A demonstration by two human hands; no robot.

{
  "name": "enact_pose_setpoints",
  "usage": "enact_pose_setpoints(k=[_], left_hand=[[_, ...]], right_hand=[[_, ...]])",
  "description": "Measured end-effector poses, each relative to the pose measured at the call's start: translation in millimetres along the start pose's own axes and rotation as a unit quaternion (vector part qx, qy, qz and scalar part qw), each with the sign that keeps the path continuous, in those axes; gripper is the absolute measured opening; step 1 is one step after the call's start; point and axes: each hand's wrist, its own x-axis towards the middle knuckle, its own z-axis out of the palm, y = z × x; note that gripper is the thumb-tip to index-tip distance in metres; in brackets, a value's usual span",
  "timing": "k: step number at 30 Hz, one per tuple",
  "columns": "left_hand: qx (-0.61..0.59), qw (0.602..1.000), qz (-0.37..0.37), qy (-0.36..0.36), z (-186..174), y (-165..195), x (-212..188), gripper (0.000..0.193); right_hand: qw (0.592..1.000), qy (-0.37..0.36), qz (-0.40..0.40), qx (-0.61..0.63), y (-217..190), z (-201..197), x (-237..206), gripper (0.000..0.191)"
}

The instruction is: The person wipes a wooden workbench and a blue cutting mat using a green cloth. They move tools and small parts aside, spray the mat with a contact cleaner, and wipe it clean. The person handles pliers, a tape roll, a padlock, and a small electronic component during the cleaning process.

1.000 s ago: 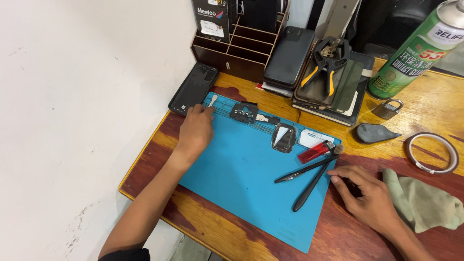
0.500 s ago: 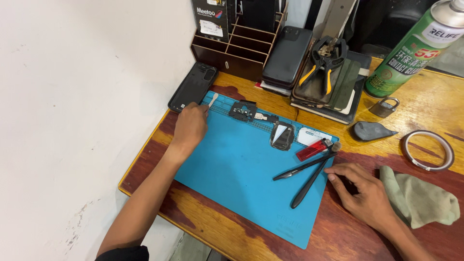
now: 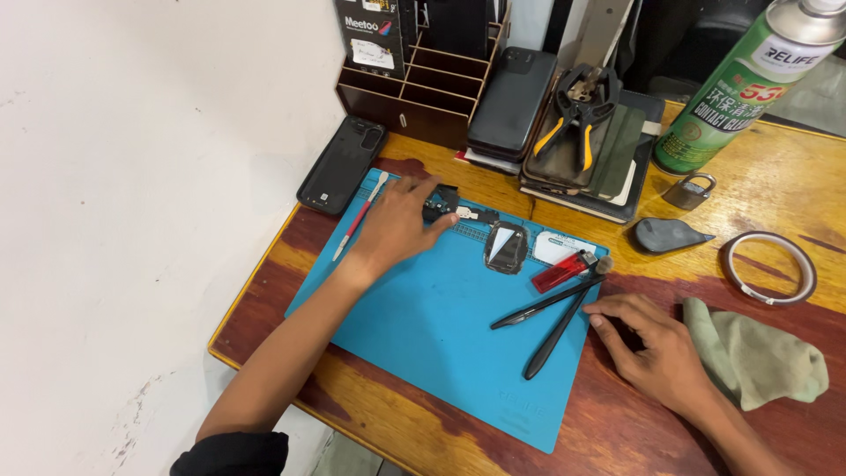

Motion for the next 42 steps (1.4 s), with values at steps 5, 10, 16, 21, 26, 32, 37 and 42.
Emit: enact_pose_setpoints(k=[5, 10, 16, 21, 26, 32, 37, 42], left_hand=[[-0.001, 1.000, -0.004, 0.022, -1.5, -9.7, -1.4, 0.069], [-0.013, 0.999, -0.032, 0.005, -5.7, -18.9, -3.5, 0.068], [0.043, 0.999, -0.033, 0.000, -4.3, -19.6, -1.0, 0.063], [0.062, 0.997, 0.009, 0.051, -6.4, -14.6, -5.8, 0.055], [-0.022, 0.992, 0.123, 0.004, 6.1, -0.1, -3.7, 0.034], [0.040, 0.981, 0.187, -0.039, 19.9, 4.7, 10.1, 0.027], [-0.004, 0.986, 0.166, -0.010, 14.0, 1.5, 4.5, 0.026], [-0.077, 0.992, 0.103, -0.001, 3.8, 6.2, 4.2, 0.021]], right_hand=[[1.000, -0.003, 0.000, -0.001, -1.2, -0.3, -0.2, 0.020], [1.000, -0.003, -0.009, 0.000, -1.7, -0.4, 0.5, 0.020], [1.000, -0.006, 0.002, -0.002, -1.4, 0.0, 0.3, 0.020], [1.000, -0.003, -0.005, 0.003, 0.4, 0.6, -0.2, 0.019], [1.000, -0.007, -0.007, 0.005, 0.9, 1.0, 0.1, 0.020], [1.000, -0.005, 0.001, 0.013, -1.3, 0.3, 0.0, 0.020], [1.000, -0.012, 0.010, 0.019, -1.6, 1.7, 1.3, 0.020], [1.000, -0.007, 0.001, 0.011, -2.0, 1.4, 0.3, 0.020]])
